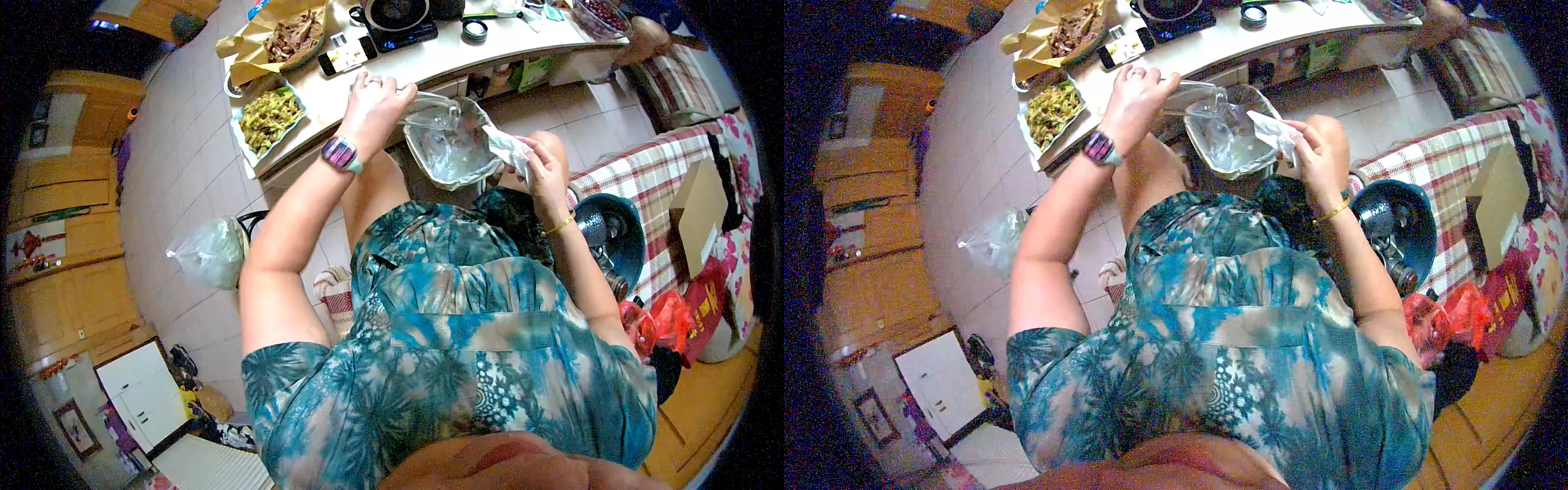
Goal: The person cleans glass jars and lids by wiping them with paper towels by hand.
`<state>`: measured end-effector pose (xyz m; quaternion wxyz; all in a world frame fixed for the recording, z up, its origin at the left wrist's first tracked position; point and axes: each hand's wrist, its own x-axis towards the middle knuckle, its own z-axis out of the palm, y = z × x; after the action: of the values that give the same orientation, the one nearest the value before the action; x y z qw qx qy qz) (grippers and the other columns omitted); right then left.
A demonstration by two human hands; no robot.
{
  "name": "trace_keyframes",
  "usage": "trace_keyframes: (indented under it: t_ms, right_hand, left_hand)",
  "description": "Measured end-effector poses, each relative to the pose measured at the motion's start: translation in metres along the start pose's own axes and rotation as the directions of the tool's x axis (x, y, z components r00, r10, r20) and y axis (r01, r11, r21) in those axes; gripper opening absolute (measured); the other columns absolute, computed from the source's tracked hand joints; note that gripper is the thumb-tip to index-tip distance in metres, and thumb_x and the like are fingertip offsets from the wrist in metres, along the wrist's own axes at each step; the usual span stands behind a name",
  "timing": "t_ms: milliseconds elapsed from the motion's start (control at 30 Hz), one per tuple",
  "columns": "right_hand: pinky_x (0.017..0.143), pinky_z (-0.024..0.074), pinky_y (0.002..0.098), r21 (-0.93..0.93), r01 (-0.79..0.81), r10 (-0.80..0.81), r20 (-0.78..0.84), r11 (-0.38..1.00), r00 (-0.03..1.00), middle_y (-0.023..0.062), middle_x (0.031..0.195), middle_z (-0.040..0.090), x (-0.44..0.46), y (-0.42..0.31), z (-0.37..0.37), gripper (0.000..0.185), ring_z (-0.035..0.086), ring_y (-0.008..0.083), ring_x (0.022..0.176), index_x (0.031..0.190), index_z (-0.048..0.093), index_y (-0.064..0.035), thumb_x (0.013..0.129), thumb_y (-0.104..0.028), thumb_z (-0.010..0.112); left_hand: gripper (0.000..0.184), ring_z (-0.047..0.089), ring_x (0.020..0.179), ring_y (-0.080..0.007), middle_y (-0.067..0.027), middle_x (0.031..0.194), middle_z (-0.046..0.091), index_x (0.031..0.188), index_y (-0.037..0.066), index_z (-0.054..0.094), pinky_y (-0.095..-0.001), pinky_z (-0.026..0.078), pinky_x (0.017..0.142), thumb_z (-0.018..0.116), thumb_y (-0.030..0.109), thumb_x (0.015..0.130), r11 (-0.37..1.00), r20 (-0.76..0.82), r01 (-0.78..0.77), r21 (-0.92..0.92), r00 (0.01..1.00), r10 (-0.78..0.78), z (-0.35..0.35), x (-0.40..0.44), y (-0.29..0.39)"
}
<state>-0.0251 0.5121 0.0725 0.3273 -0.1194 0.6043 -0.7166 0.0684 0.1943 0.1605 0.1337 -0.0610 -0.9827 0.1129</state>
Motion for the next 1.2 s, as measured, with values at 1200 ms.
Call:
trace_keyframes:
  t_ms: [1200]
  right_hand:
    - [0.088,0.0494,0.0256,-0.134,0.402,-0.412,-0.06,0.906,0.909,0.0058,0.108,0.068,0.052,-0.05,0.052,0.026,0.062,0.0121,0.099,0.116,0.066,0.0017,0.102,-0.019,0.059]
  left_hand:
    - [0.065,0.06,0.095,-0.0099,-0.0045,0.106,0.067,0.139,0.004,0.05,-0.0248,0.05,0.082,0.078,0.03,0.086,-0.103,0.609,0.674,-0.732,0.714,0.344,0.027,-0.022,0.038]
